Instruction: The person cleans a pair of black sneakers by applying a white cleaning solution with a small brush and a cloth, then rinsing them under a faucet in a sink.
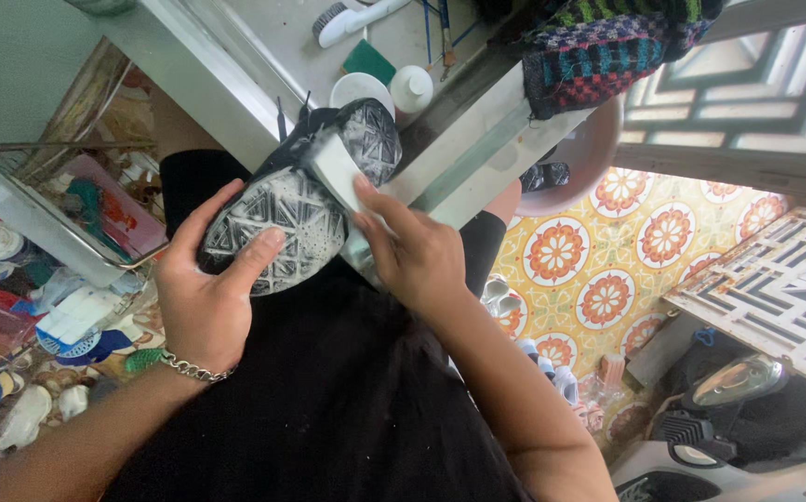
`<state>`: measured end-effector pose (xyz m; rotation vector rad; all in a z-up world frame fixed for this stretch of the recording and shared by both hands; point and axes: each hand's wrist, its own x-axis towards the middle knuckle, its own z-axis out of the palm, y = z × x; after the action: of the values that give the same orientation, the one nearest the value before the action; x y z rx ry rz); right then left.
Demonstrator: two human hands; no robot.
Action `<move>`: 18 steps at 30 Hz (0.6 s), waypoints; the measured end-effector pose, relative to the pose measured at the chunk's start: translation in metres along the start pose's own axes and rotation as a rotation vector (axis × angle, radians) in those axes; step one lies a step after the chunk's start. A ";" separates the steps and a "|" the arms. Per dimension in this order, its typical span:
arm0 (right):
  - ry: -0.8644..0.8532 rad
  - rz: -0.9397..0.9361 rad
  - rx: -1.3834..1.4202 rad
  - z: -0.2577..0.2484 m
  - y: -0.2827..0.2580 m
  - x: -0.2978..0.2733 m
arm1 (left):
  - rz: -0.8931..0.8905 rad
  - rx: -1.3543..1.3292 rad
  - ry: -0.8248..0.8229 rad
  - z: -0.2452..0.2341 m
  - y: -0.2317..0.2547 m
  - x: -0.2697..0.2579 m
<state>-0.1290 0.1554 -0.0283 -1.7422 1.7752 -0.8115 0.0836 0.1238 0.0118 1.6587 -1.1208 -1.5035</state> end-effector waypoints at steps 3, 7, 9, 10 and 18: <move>-0.043 0.129 0.054 -0.012 0.002 -0.017 | 0.045 0.014 -0.023 -0.001 -0.001 0.005; -0.004 0.059 -0.109 -0.007 0.007 0.002 | 0.085 -0.006 -0.095 0.002 -0.006 0.002; 0.019 0.030 -0.072 0.007 0.007 0.013 | 0.053 -0.069 -0.092 0.001 -0.006 0.003; 0.026 0.023 -0.022 0.008 0.006 0.009 | 0.024 -0.031 -0.072 -0.001 -0.004 0.003; 0.210 0.476 0.703 0.004 0.071 -0.055 | -0.144 -0.728 -0.101 0.003 -0.022 0.017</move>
<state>-0.1730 0.2092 -0.0856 -0.7709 1.6429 -1.2322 0.0842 0.1186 -0.0153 1.1742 -0.4047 -1.8134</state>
